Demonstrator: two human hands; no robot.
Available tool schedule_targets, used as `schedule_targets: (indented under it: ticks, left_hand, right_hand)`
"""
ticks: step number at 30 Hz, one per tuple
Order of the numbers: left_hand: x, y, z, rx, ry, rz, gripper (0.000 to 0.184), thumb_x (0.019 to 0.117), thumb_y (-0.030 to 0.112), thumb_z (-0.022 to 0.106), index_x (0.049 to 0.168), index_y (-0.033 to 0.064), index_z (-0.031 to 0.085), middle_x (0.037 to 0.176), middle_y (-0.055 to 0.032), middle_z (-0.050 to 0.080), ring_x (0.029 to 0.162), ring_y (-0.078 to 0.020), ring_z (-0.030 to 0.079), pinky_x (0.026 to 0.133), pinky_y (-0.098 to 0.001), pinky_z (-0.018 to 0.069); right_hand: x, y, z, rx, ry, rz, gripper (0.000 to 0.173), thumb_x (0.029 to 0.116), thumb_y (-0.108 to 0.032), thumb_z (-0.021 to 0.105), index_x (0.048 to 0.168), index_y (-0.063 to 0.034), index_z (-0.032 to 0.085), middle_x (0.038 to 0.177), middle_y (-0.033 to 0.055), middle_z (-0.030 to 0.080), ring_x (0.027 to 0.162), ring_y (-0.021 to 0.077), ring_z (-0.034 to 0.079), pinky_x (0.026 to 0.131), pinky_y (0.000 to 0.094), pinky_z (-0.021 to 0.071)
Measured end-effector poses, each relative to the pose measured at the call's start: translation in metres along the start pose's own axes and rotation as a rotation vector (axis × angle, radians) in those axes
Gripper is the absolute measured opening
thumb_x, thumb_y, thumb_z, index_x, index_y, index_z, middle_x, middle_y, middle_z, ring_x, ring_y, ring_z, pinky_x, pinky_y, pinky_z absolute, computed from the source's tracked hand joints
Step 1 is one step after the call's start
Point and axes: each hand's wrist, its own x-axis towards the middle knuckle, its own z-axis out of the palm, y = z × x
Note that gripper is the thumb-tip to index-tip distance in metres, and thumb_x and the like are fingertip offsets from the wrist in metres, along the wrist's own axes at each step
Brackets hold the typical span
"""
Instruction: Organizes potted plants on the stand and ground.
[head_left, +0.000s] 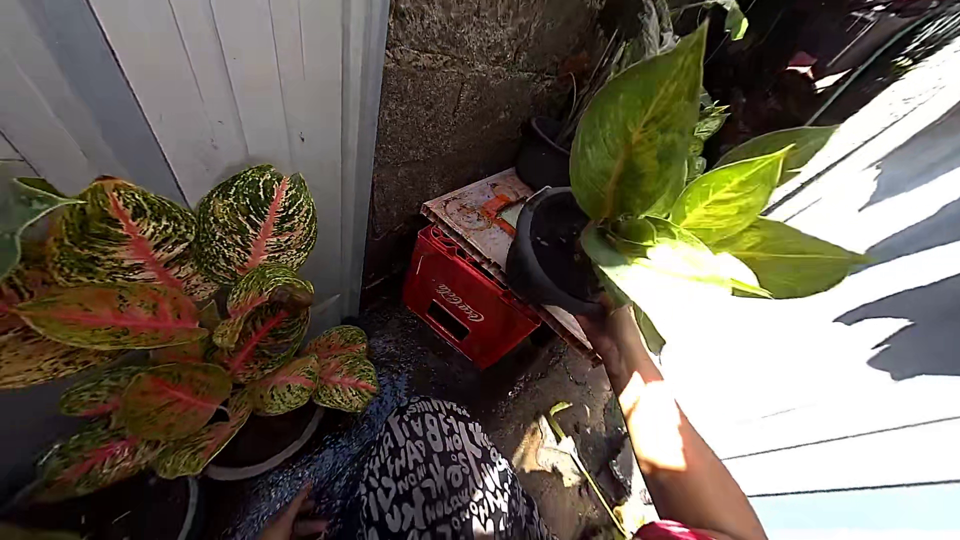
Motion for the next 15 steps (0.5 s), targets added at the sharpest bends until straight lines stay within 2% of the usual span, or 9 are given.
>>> schedule_targets:
  ticks: [1,4,6,7,10,13,14,15]
  left_hand:
    - [0.006,-0.001,-0.002,-0.02,0.008,-0.003,0.07,0.1076,0.058,0.035,0.13,-0.0018,0.063,0.102,-0.0188,0.077,0.082,-0.026,0.073,0.075,-0.0457,0.0562]
    - [0.003,-0.005,-0.004,-0.032,0.016,-0.027,0.068,0.1087,0.056,0.036,0.127,-0.0029,0.066,0.104,-0.0205,0.076,0.087,-0.0301,0.074,0.081,-0.0498,0.0567]
    - [-0.005,0.004,-0.001,0.018,-0.008,-0.035,0.067,0.1095,0.054,0.035,0.126,-0.0029,0.066,0.104,-0.0201,0.075,0.083,-0.0269,0.072,0.077,-0.0464,0.055]
    - [-0.009,0.007,0.003,0.048,-0.027,-0.038,0.066,0.1097,0.053,0.035,0.126,-0.0023,0.066,0.104,-0.0194,0.075,0.082,-0.0256,0.072,0.076,-0.0449,0.0549]
    - [-0.014,0.012,0.012,0.099,-0.088,-0.037,0.064,0.1102,0.051,0.036,0.127,-0.0035,0.065,0.106,-0.0209,0.075,0.088,-0.029,0.072,0.084,-0.0493,0.0544]
    - [-0.023,0.007,0.011,0.101,-0.084,-0.062,0.061,0.1098,0.052,0.038,0.123,-0.001,0.066,0.099,-0.016,0.074,0.077,-0.0203,0.068,0.075,-0.0405,0.0535]
    - [-0.027,0.003,0.008,0.088,-0.078,-0.063,0.061,0.1098,0.051,0.038,0.123,-0.0014,0.066,0.098,-0.0159,0.074,0.075,-0.0197,0.067,0.073,-0.0396,0.0535]
    - [-0.03,-0.003,0.003,0.072,-0.078,-0.066,0.061,0.1098,0.05,0.039,0.123,-0.0025,0.066,0.1,-0.0175,0.074,0.079,-0.0222,0.069,0.077,-0.0424,0.0548]
  right_hand:
    - [-0.013,0.003,-0.005,0.033,0.011,0.026,0.021,0.0988,-0.005,0.047,0.12,-0.0024,0.048,0.095,0.0132,0.061,0.078,0.0209,0.066,0.066,0.039,0.0609]
    - [-0.059,0.015,-0.017,0.085,-0.05,0.153,0.011,0.0978,0.001,0.045,0.104,-0.0081,0.05,0.083,0.0053,0.061,0.07,0.0121,0.065,0.062,0.03,0.0607]
    - [-0.079,0.031,-0.018,0.059,-0.093,0.24,0.017,0.0966,0.002,0.044,0.088,-0.0095,0.053,0.066,0.0008,0.061,0.055,0.0072,0.062,0.05,0.0226,0.0564]
    - [-0.087,0.042,-0.018,0.027,-0.099,0.302,0.018,0.0968,0.001,0.043,0.085,-0.0094,0.053,0.064,0.0005,0.06,0.052,0.0067,0.06,0.048,0.0216,0.0537]
    - [-0.1,0.08,-0.012,-0.059,-0.066,0.562,0.006,0.0993,-0.005,0.044,0.101,-0.0059,0.05,0.078,0.008,0.059,0.065,0.0149,0.062,0.058,0.0297,0.0573]
    - [-0.09,0.129,0.002,-0.161,0.062,0.7,0.021,0.0955,-0.003,0.052,0.116,-0.0015,0.049,0.094,0.0163,0.058,0.075,0.0231,0.065,0.062,0.035,0.0595]
    - [-0.086,0.144,0.005,-0.187,0.072,0.72,0.025,0.0944,-0.002,0.053,0.119,-0.0009,0.049,0.098,0.0172,0.058,0.077,0.0243,0.065,0.064,0.0359,0.06]
    - [-0.082,0.159,0.008,-0.202,0.067,0.728,0.027,0.0942,-0.002,0.054,0.121,-0.0004,0.048,0.099,0.0176,0.058,0.078,0.0244,0.065,0.065,0.036,0.0597]
